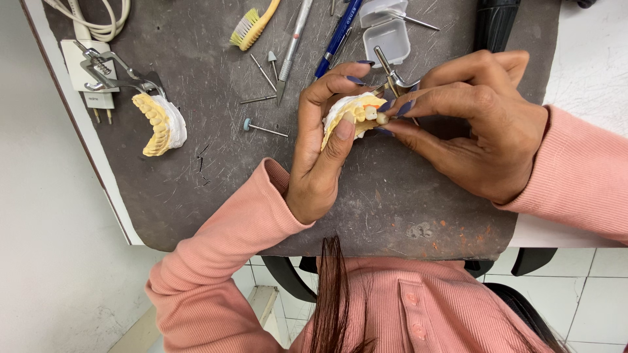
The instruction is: The person holds a plaster dental model with a wax occlusion rim and places artificial denture teeth onto it, pressing each tooth into position by hand and with a small metal instrument. They pick teeth one at a time from a small plastic box, adjust their placement on the wax, and at the end mount the model into a metal articulator on the bench.
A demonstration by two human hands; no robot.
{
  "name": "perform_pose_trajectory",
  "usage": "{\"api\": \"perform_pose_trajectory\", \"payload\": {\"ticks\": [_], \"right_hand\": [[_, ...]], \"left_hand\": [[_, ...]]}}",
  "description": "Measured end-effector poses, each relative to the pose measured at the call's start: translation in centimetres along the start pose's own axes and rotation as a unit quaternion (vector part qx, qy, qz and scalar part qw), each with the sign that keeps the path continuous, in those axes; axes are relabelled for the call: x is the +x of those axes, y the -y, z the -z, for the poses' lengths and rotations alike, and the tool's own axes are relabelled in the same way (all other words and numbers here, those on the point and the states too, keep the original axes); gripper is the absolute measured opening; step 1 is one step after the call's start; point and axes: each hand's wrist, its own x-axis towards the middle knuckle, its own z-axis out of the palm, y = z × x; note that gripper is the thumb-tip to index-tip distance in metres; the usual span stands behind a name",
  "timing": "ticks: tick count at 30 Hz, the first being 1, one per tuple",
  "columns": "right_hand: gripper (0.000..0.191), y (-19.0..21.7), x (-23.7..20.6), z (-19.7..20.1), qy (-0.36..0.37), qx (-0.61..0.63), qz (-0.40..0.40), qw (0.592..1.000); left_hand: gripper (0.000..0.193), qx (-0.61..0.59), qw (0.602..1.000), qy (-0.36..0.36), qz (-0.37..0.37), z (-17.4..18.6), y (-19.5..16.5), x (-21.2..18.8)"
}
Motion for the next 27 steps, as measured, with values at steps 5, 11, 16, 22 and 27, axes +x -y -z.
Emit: {"api": "perform_pose_trajectory", "payload": {"ticks": [5, 11, 16, 22, 27], "right_hand": [[0.046, 0.04, 0.05, -0.08, -0.006, -0.009, -0.010, 1.000], [0.039, 0.84, 0.19, -0.18, -0.019, 0.009, -0.035, 0.999], [0.036, 0.65, 0.53, 0.02, 0.003, 0.008, -0.028, 1.000], [0.039, 0.83, 0.35, 0.09, 0.012, 0.002, -0.036, 0.999], [0.038, 0.64, 0.41, 0.20, 0.006, 0.005, -0.017, 1.000]], "left_hand": [[0.031, 0.017, 1.000, -0.002, -0.004, 0.05, 0.07, -0.06], [0.031, 0.026, 1.000, 0.000, -0.005, 0.05, -0.10, -0.18], [0.030, 0.006, 1.000, -0.012, -0.003, -0.20, 0.00, -0.21], [0.030, 0.013, 1.000, -0.013, -0.007, -0.23, 0.05, -0.32], [0.030, 0.030, 0.999, -0.009, -0.011, -0.16, 0.08, -0.31]]}}
